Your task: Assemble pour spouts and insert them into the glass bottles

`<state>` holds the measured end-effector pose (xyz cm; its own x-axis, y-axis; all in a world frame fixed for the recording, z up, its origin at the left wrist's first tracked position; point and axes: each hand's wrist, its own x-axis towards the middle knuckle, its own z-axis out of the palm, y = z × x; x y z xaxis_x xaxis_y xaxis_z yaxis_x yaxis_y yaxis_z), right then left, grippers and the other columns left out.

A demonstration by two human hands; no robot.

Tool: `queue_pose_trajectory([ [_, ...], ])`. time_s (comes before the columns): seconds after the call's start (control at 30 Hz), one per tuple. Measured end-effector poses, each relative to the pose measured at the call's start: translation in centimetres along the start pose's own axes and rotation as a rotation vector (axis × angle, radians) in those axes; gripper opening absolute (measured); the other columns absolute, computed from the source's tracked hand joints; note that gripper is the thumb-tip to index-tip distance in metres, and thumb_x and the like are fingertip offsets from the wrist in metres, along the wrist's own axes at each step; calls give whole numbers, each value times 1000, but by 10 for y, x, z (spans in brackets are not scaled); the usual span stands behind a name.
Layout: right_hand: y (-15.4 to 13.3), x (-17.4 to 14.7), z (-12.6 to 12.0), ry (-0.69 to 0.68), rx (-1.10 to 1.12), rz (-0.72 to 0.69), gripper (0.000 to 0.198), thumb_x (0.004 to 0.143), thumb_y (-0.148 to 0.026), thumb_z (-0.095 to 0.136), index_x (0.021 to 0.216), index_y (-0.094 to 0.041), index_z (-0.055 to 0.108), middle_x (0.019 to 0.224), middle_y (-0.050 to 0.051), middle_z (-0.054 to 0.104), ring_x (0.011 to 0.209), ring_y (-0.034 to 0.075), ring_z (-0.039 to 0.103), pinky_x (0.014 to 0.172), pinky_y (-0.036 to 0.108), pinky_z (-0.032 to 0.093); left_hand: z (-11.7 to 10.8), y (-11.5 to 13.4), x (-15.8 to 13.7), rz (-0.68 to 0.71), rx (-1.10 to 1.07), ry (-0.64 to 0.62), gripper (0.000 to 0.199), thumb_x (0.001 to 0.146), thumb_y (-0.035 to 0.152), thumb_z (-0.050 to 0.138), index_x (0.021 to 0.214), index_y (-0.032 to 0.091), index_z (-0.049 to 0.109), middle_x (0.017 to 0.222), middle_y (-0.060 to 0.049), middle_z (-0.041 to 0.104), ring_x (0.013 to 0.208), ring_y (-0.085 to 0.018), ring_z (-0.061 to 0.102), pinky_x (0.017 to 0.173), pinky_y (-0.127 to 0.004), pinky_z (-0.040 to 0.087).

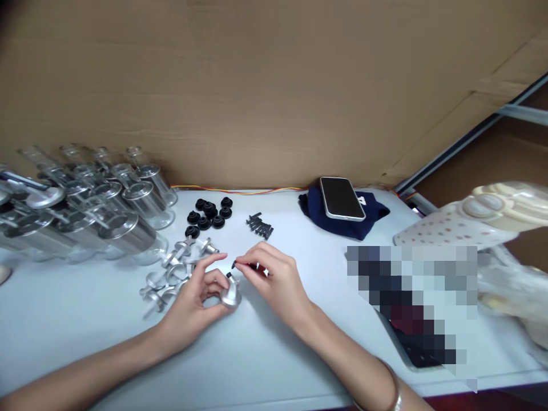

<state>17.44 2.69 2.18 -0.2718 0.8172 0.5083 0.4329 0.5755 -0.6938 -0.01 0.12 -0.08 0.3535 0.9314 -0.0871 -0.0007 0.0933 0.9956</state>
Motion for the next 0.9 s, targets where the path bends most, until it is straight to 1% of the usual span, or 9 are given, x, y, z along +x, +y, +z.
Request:
queue_pose_trajectory([
  [0.1, -3, 0, 0, -18, 18, -58, 12, 85, -13, 58, 83, -18, 69, 77, 6, 69, 68, 15, 66, 58, 23, 53, 0, 1, 0, -4, -18, -12, 60, 73, 12, 62, 123, 25, 33, 79, 6, 51, 75, -11, 56, 78, -26, 44],
  [0.17, -4, 1, 0, -47, 15, -87, 15, 85, -10, 56, 86, -18, 69, 80, 7, 70, 70, 15, 67, 61, 24, 54, 0, 2, 0, -12, -28, -10, 59, 73, 12, 62, 122, 24, 33, 79, 5, 50, 75, -11, 55, 78, -26, 44],
  [0.27, -4, 0, -2, -81, -3, -104, 16, 85, -9, 55, 83, -18, 68, 76, 6, 69, 67, 14, 66, 59, 23, 53, 0, 2, 0, -15, -37, 2, 56, 73, 13, 62, 121, 24, 35, 80, 5, 51, 76, -11, 56, 78, -27, 44],
  [0.33, -3, -1, -4, -89, -23, -107, 16, 85, -8, 55, 83, -17, 68, 72, 5, 68, 62, 13, 64, 55, 22, 51, 0, 1, 0, -12, -35, -3, 52, 74, 13, 62, 118, 23, 38, 81, 5, 51, 75, -11, 56, 79, -27, 44],
  [0.47, -1, -4, -4, -87, -53, -112, 17, 86, -9, 55, 94, -17, 67, 71, 4, 66, 58, 12, 59, 51, 22, 47, -1, 1, -1, 8, -1, -2, 41, 75, 12, 62, 112, 23, 47, 82, 4, 52, 75, -10, 57, 76, -25, 45],
  [0.6, 1, -6, -5, -104, -43, -135, 23, 87, -9, 55, 104, -20, 64, 77, 4, 68, 61, 13, 60, 55, 23, 49, -1, 1, -2, 30, 0, 23, 38, 77, 14, 63, 112, 23, 51, 83, 4, 53, 78, -10, 58, 78, -24, 46],
  [0.77, 2, -7, -7, -151, 4, -188, 36, 87, -7, 55, 120, -22, 56, 94, 5, 70, 74, 13, 64, 68, 24, 53, -2, -1, -1, 28, -46, 72, 32, 79, 17, 63, 109, 22, 52, 84, 3, 56, 79, -11, 60, 79, -25, 47],
  [0.83, 2, -7, -7, -156, 20, -201, 38, 87, -8, 56, 122, -23, 54, 99, 6, 70, 78, 14, 65, 72, 24, 54, -2, -2, -2, 24, -66, 89, 31, 79, 17, 63, 107, 22, 51, 84, 3, 56, 79, -11, 61, 79, -25, 48],
  [0.9, 1, -6, -7, -156, 30, -199, 36, 87, -11, 58, 121, -22, 55, 98, 6, 70, 79, 14, 66, 72, 25, 55, -3, -2, -3, 24, -77, 88, 31, 78, 17, 63, 107, 22, 51, 84, 3, 56, 79, -11, 62, 79, -25, 48],
])
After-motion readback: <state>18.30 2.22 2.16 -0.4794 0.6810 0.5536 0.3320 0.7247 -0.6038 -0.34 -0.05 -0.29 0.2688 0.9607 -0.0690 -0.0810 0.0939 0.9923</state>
